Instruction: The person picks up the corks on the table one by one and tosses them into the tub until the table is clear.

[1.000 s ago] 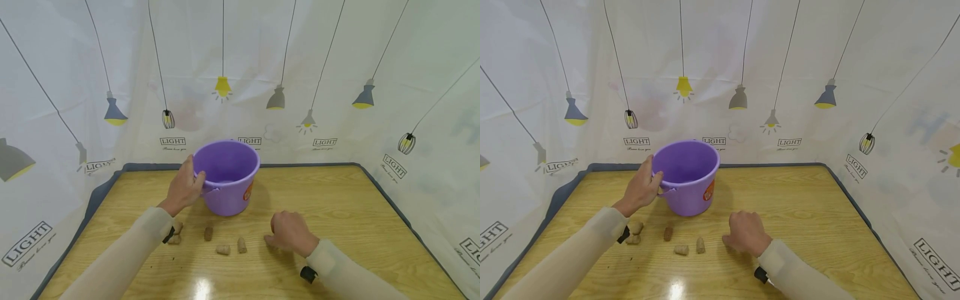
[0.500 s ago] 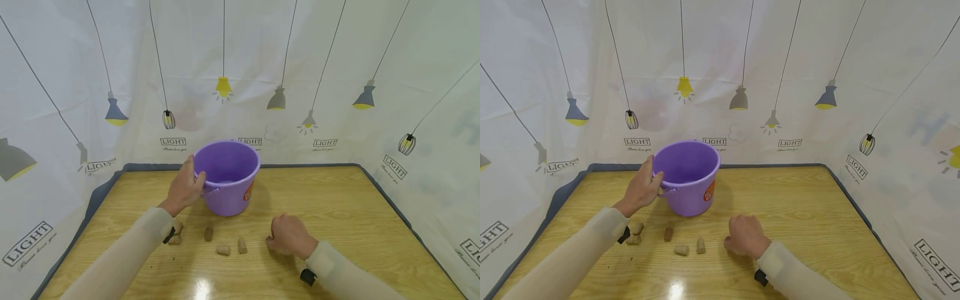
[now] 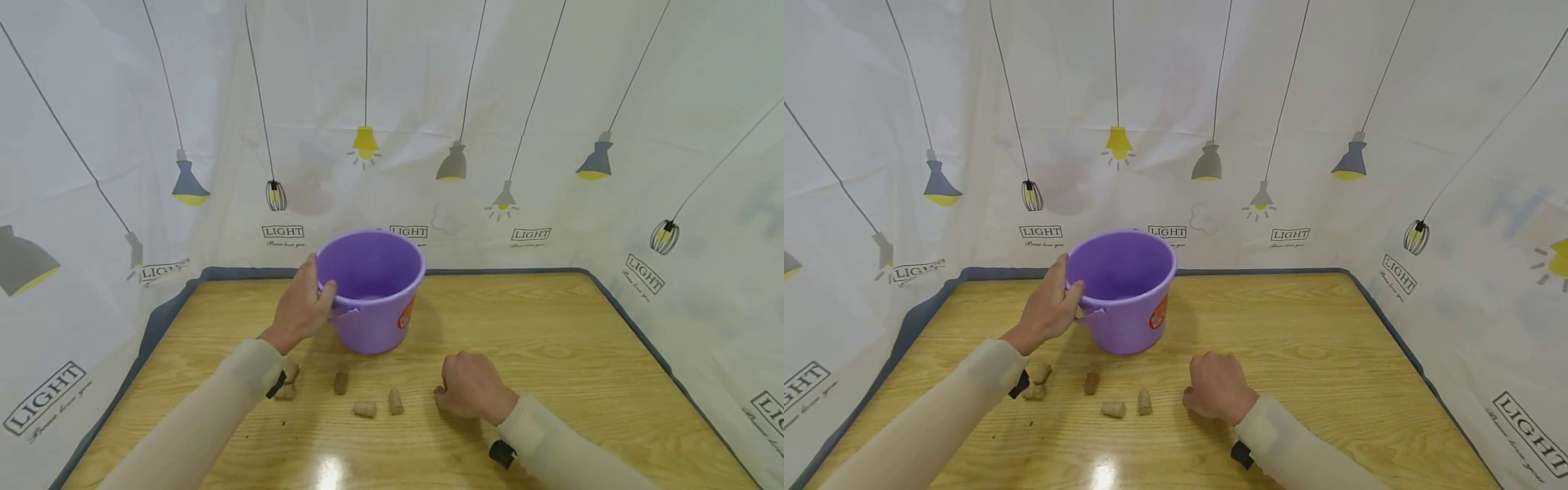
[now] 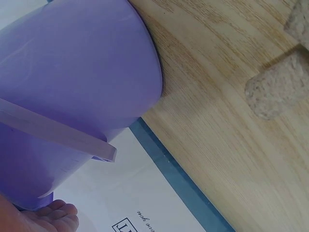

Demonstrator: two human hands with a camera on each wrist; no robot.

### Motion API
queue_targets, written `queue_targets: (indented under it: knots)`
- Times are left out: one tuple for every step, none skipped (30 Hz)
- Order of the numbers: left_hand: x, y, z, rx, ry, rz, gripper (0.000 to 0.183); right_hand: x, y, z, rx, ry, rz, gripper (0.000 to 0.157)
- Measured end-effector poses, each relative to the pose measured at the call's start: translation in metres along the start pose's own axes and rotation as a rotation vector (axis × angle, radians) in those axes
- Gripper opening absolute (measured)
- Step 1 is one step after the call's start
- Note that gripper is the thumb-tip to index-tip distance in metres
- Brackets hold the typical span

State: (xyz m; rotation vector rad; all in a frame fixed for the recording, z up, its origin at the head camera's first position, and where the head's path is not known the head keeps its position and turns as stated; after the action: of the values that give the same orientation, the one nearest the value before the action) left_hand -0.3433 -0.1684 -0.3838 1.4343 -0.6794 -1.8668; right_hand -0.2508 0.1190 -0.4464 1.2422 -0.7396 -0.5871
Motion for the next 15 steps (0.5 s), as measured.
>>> queue_targets:
  knots:
    - [0.000,0.000,0.000,-0.002,0.001,0.001,0.077,0.000,0.000,0.000,0.004,-0.004,-0.001,0.061]
    - [0.000,0.000,0.000,-0.003,0.001,-0.001,0.076,0.000,0.000,0.000,0.007,-0.007,-0.002,0.061]
    - [0.000,0.000,0.000,-0.002,0.002,-0.001,0.076,-0.001,0.000,0.000,0.012,-0.013,-0.002,0.060]
    - [0.000,0.000,0.000,-0.002,0.001,-0.002,0.077,-0.001,0.001,0.000,0.014,-0.017,-0.006,0.060]
    - [0.000,0.000,0.000,-0.001,0.001,-0.002,0.077,-0.001,0.001,0.000,0.013,-0.020,-0.011,0.059]
    - [0.000,0.000,0.000,0.000,0.003,-0.002,0.077,-0.001,0.002,0.000,0.011,-0.019,-0.018,0.059]
    - [0.000,0.000,0.000,0.001,0.004,-0.002,0.077,-0.001,0.004,0.001,0.004,-0.016,-0.021,0.060]
    - [0.000,0.000,-0.001,0.003,0.005,-0.004,0.077,0.000,0.006,0.001,-0.009,-0.009,-0.025,0.060]
    - [0.000,0.000,-0.001,0.005,0.005,-0.004,0.077,0.000,0.008,0.001,-0.024,0.002,-0.027,0.060]
    - [-0.001,0.001,-0.001,0.006,0.005,-0.004,0.077,0.001,0.010,0.001,-0.042,0.014,-0.029,0.061]
    - [-0.001,0.001,-0.002,0.007,0.006,-0.004,0.077,0.001,0.012,0.002,-0.059,0.023,-0.024,0.061]
    - [-0.001,0.001,-0.002,0.007,0.006,-0.004,0.077,0.002,0.014,0.002,-0.079,0.035,-0.016,0.061]
    - [-0.002,0.001,-0.002,0.008,0.005,-0.004,0.077,0.002,0.015,0.002,-0.098,0.043,-0.008,0.061]
    - [-0.002,0.002,-0.002,0.008,0.005,-0.005,0.077,0.002,0.016,0.003,-0.116,0.050,-0.003,0.060]
    - [-0.002,0.002,-0.002,0.008,0.004,-0.004,0.077,0.002,0.017,0.003,-0.130,0.054,0.005,0.060]
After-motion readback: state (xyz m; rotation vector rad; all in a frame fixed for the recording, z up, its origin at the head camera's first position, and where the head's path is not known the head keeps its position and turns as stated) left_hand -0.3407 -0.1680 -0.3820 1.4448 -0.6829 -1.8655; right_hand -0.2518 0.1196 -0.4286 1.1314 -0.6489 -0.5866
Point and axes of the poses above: each hand's wrist, its own z-axis towards the middle knuckle, its own y-axis out of the back of the hand, x = y × z, the point moved 5 cm from there along z, towards the middle knuckle, and after that the axes turned 12 degrees about y, right-handed, at the moved point
